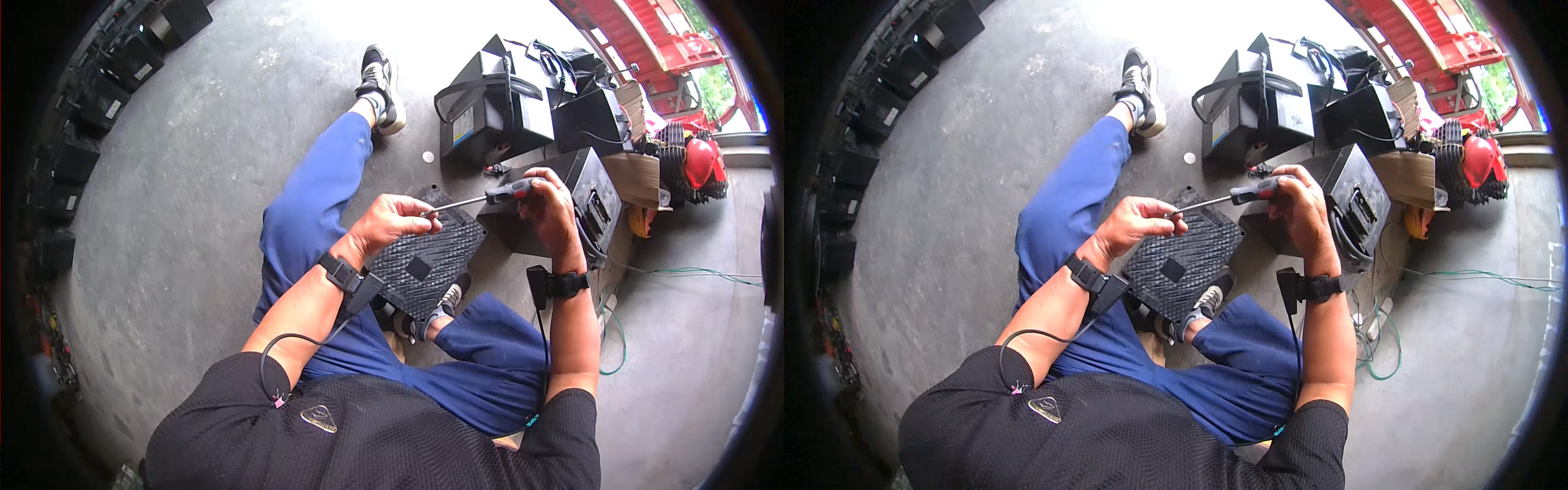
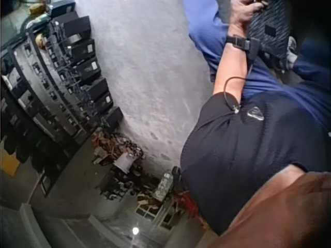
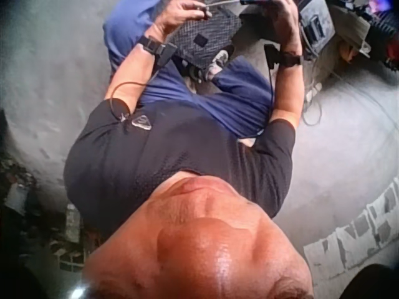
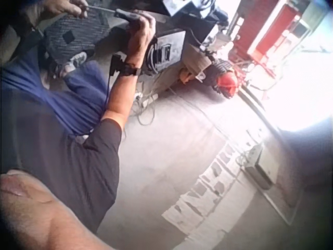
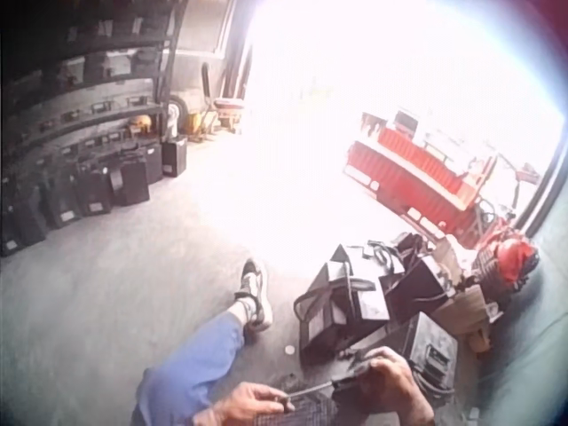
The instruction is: Repairing or opening electronic boxes using a screwdriver while sitting on the floor.
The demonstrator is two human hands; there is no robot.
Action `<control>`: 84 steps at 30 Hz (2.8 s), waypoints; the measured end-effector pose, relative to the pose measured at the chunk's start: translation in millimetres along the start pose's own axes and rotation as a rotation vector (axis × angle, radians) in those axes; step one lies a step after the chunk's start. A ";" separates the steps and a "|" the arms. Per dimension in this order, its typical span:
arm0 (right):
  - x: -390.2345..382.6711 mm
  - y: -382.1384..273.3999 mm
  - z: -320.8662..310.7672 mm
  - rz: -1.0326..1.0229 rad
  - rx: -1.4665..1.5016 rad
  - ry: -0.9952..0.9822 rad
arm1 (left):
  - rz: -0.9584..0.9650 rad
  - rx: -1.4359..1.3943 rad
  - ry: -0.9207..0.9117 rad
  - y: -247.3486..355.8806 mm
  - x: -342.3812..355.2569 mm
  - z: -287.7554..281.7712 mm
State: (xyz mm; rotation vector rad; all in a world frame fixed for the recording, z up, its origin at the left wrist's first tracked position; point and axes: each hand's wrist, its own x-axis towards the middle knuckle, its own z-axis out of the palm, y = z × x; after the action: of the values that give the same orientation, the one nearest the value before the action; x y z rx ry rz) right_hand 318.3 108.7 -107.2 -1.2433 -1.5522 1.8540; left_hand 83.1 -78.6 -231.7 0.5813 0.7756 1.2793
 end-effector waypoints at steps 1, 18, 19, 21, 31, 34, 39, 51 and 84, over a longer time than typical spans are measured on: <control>0.0 1.5 -1.2 -0.012 0.012 0.005 | -0.010 -0.017 0.000 0.1 -0.8 0.7; -3.2 2.9 -11.0 -0.003 -0.029 0.032 | -0.065 -0.026 0.123 -8.3 3.9 2.7; -4.0 2.8 -11.1 -0.003 -0.028 0.033 | -0.067 -0.047 0.128 -8.5 3.8 2.4; -5.0 2.4 -10.3 0.003 -0.033 0.028 | -0.070 -0.066 0.134 -8.2 2.8 1.0; -4.3 3.0 -9.1 -0.009 -0.037 -0.010 | -0.058 -0.196 0.208 -10.7 3.4 -1.1; -4.2 2.7 -8.2 -0.003 -0.037 -0.014 | -0.034 -0.222 0.239 -11.7 4.3 -1.6; -4.5 2.4 -8.2 -0.012 -0.027 -0.025 | -0.017 -0.238 0.252 -11.4 5.6 -1.1; -12.0 -3.0 -1.1 0.125 -0.312 -0.081 | -0.008 -0.100 0.232 -13.6 -0.5 -9.7; -126.1 48.1 100.0 -0.202 -0.682 -0.240 | -0.025 0.522 0.389 -27.3 -42.0 -14.9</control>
State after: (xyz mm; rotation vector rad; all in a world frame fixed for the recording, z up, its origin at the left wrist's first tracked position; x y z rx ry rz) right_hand 310.4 -59.1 -108.7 -1.0759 -2.4723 1.4220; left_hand 84.0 -125.9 -254.0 0.7415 1.4599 1.1809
